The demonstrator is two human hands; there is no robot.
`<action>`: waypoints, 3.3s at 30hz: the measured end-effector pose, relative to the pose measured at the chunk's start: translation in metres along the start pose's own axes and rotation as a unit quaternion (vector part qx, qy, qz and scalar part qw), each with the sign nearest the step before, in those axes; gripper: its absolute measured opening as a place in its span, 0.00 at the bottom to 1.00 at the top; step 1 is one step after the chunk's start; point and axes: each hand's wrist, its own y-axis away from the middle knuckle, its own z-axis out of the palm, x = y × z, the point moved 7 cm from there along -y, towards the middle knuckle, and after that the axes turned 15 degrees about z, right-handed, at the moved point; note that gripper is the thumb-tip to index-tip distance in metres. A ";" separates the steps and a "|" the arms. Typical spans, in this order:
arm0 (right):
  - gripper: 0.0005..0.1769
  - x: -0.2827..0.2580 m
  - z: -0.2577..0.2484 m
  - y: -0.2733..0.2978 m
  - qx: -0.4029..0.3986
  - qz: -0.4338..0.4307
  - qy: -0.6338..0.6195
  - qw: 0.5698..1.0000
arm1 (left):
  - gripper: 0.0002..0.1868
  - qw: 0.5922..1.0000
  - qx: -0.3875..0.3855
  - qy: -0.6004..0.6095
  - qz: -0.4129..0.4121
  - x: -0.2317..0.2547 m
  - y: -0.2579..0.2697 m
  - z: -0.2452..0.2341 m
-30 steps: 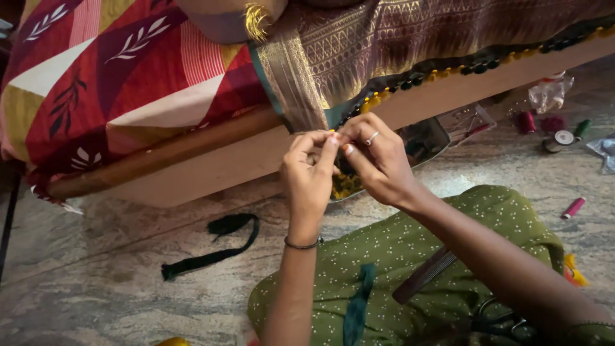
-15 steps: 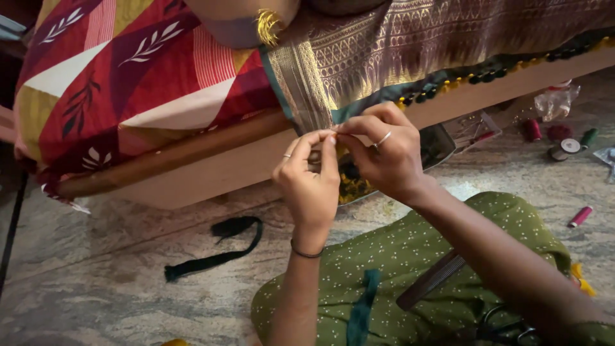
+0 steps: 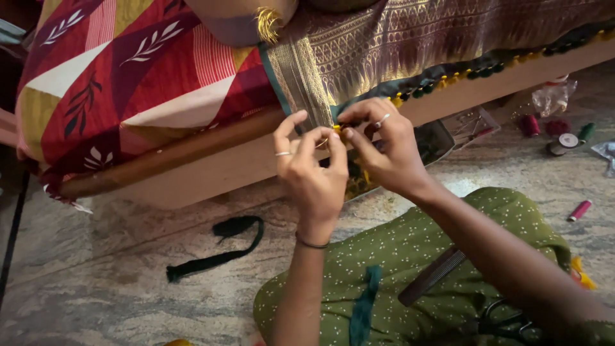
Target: Attaching decorative tassels to the edge of a saree using a needle and thread.
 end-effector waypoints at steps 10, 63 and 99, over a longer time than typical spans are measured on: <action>0.08 0.023 0.005 0.003 -0.040 0.047 -0.104 0.993 | 0.07 0.927 0.000 0.288 -0.240 -0.045 0.028 0.032; 0.06 0.503 -0.034 0.403 -0.704 0.121 0.133 0.687 | 0.20 0.940 -0.108 0.067 -0.317 -0.053 0.058 0.058; 0.29 0.163 -0.077 0.153 -0.451 0.453 -0.156 0.753 | 0.04 0.729 0.073 0.537 -0.418 -0.072 0.099 0.074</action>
